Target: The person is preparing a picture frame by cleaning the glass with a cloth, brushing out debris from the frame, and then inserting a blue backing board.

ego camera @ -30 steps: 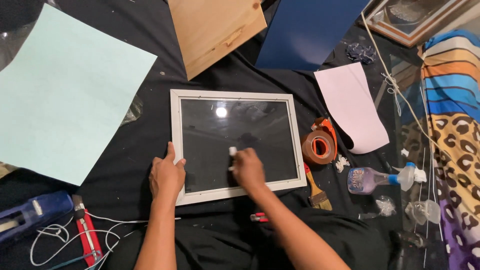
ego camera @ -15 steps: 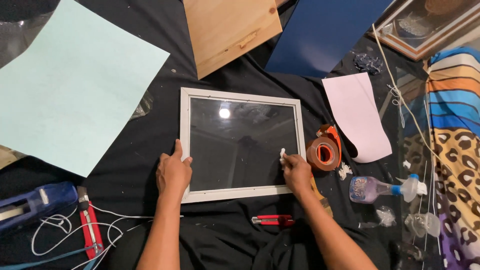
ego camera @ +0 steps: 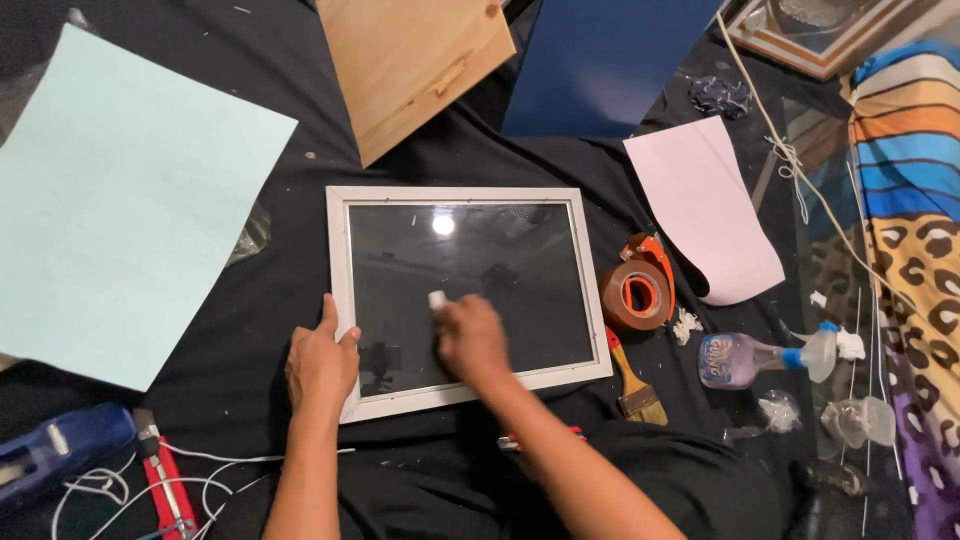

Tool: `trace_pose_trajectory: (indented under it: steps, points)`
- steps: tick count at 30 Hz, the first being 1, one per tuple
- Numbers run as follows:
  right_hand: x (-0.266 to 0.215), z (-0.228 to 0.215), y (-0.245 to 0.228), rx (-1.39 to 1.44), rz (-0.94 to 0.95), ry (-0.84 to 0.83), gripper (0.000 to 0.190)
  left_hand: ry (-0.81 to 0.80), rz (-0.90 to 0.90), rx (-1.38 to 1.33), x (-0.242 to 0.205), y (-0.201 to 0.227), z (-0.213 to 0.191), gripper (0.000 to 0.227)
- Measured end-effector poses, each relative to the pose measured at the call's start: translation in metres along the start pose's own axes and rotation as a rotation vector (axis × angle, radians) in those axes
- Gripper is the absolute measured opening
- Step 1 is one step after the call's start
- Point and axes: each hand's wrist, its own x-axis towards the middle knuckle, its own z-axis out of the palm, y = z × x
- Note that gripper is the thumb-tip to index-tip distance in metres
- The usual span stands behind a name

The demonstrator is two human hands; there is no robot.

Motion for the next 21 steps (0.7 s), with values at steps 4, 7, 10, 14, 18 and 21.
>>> trace_pose_trajectory:
  steps: [4,7,10,14,18,21]
  points:
    - [-0.005,-0.049,0.115,-0.149,0.236,0.129,0.006,0.002,-0.003,0.028,0.000,-0.004,0.005,0.064]
    - [-0.001,-0.050,0.161,-0.324,0.409,0.238,0.015,0.019,-0.004,-0.128,0.000,0.000,0.005,0.063]
    - [0.013,-0.024,0.105,-0.219,0.663,0.234,0.017,0.025,0.009,0.010,0.015,-0.013,0.026,0.067]
    - [0.023,0.035,-0.042,0.054,0.191,0.183,0.006,0.061,0.030,-0.007,0.014,-0.016,0.029,0.068]
    - [0.039,0.071,-0.073,0.055,-0.031,0.099,0.007,0.095,0.029,0.036,0.015,-0.013,0.025,0.070]
    - [0.039,0.026,-0.043,-0.060,-0.124,0.115,0.006,0.103,0.019,-0.006,0.010,-0.015,0.026,0.065]
